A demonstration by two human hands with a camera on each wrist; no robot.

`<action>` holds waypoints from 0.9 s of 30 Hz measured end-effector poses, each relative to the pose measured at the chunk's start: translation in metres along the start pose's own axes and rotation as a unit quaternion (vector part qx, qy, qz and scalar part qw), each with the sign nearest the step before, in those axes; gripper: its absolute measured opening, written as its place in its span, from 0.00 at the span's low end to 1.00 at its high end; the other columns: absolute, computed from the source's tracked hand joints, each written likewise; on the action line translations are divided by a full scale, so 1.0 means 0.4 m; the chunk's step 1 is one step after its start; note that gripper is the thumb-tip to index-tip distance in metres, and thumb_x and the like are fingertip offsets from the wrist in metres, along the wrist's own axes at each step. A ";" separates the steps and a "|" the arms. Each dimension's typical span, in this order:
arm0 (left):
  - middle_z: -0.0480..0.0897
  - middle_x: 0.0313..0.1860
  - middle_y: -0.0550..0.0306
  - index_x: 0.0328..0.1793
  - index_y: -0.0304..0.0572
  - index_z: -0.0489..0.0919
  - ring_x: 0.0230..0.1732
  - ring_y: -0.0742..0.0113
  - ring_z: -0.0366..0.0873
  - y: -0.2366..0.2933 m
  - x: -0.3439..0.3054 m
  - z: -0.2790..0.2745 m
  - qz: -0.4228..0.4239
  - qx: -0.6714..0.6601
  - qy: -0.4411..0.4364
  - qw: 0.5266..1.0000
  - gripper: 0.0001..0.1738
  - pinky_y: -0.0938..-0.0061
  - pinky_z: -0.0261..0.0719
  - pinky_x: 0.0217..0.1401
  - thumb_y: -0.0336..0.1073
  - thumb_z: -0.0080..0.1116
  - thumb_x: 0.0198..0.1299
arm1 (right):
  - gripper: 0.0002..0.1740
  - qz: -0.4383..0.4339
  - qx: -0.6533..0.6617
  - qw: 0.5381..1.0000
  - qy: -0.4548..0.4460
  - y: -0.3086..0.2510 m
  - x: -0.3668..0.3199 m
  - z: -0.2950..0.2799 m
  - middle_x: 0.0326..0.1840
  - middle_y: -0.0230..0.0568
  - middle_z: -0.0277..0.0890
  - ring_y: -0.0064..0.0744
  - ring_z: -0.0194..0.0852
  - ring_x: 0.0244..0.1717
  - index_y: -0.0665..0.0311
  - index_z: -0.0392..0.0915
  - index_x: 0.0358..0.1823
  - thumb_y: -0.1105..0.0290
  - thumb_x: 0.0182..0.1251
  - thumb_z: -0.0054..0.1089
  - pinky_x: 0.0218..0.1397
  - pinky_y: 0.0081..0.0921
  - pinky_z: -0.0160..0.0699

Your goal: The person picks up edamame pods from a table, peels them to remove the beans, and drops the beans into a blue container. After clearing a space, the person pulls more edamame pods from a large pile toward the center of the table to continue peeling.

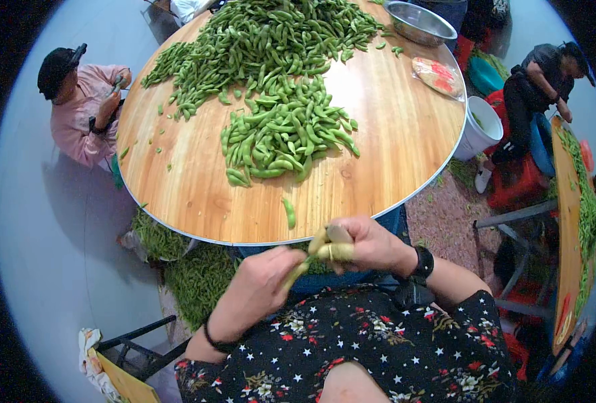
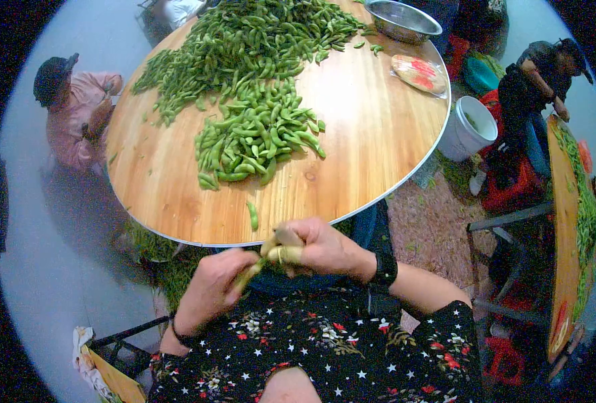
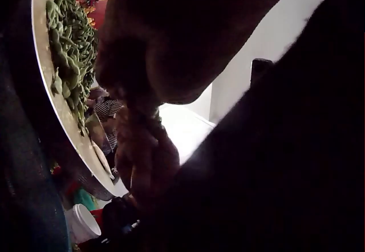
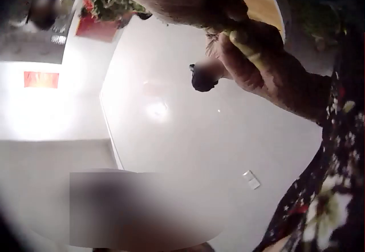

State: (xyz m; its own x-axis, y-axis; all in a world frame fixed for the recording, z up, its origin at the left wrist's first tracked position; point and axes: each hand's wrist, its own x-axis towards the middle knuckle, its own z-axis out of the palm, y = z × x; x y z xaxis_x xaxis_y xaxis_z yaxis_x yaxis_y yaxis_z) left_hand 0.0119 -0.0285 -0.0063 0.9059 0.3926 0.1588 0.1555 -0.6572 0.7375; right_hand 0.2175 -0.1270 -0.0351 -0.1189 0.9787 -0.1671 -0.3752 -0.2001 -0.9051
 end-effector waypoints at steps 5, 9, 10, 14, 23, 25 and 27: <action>0.77 0.43 0.51 0.47 0.46 0.80 0.46 0.56 0.74 0.004 -0.068 -0.112 -0.042 0.374 -0.056 0.925 0.17 0.64 0.73 0.46 0.33 0.63 0.48 | 0.03 -0.170 -0.161 0.963 -0.135 -0.123 -0.067 0.023 0.39 0.41 0.79 0.30 0.77 0.41 0.65 0.79 0.35 0.74 0.62 0.62 0.43 0.26 0.76; 0.77 0.43 0.52 0.46 0.45 0.80 0.45 0.56 0.75 -0.070 0.031 -0.051 0.015 0.299 -0.005 0.954 0.15 0.65 0.74 0.47 0.29 0.59 0.49 | 0.07 -0.221 0.026 0.914 -0.338 -0.202 -0.088 0.126 0.40 0.43 0.76 0.41 0.77 0.42 0.66 0.75 0.37 0.70 0.65 0.60 0.46 0.31 0.76; 0.77 0.42 0.53 0.44 0.44 0.79 0.44 0.56 0.75 -0.083 0.069 -0.028 0.066 0.290 0.030 0.954 0.14 0.65 0.74 0.47 0.27 0.57 0.49 | 0.16 -0.238 0.064 0.891 -0.381 -0.204 -0.088 0.141 0.45 0.60 0.76 0.59 0.77 0.46 0.72 0.76 0.41 0.63 0.70 0.53 0.52 0.43 0.77; 0.78 0.40 0.55 0.41 0.41 0.78 0.43 0.55 0.75 -0.156 0.135 0.005 0.113 0.248 0.010 0.962 0.12 0.66 0.76 0.48 0.26 0.55 0.49 | 0.15 -0.341 0.192 0.854 -0.342 -0.207 -0.106 0.241 0.34 0.49 0.79 0.48 0.80 0.36 0.72 0.78 0.34 0.64 0.70 0.54 0.35 0.31 0.80; 0.76 0.28 0.57 0.53 0.35 0.76 0.28 0.70 0.72 -0.098 0.078 0.014 -0.096 -0.107 0.108 0.984 0.13 0.76 0.71 0.33 0.32 0.49 0.66 | 0.13 -0.211 -0.081 0.915 -0.333 -0.208 -0.085 0.152 0.39 0.49 0.78 0.47 0.79 0.42 0.70 0.75 0.41 0.65 0.69 0.55 0.44 0.35 0.78; 0.71 0.27 0.66 0.64 0.37 0.71 0.28 0.81 0.64 -0.088 0.070 0.019 -0.103 -0.220 0.064 0.968 0.19 0.83 0.65 0.30 0.33 0.45 0.69 | 0.10 -0.058 -0.246 0.949 -0.191 -0.153 -0.059 0.108 0.35 0.40 0.79 0.37 0.79 0.34 0.65 0.74 0.39 0.67 0.64 0.60 0.36 0.28 0.77; 0.71 0.27 0.66 0.65 0.38 0.71 0.28 0.80 0.64 -0.089 0.070 0.040 -0.118 -0.274 0.058 0.953 0.20 0.83 0.65 0.30 0.33 0.45 0.70 | 0.11 -0.055 -0.437 0.896 -0.050 -0.029 -0.024 0.049 0.34 0.47 0.77 0.38 0.79 0.33 0.68 0.69 0.42 0.65 0.69 0.52 0.37 0.31 0.76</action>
State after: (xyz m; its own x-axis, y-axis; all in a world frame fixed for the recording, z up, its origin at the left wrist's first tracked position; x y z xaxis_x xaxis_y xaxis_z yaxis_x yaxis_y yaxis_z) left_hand 0.0379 -0.0044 -0.0388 0.8164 0.5774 -0.0060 0.0914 -0.1190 0.9887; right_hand 0.2049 -0.1348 -0.0154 -0.2245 0.9726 -0.0611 0.4680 0.0526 -0.8822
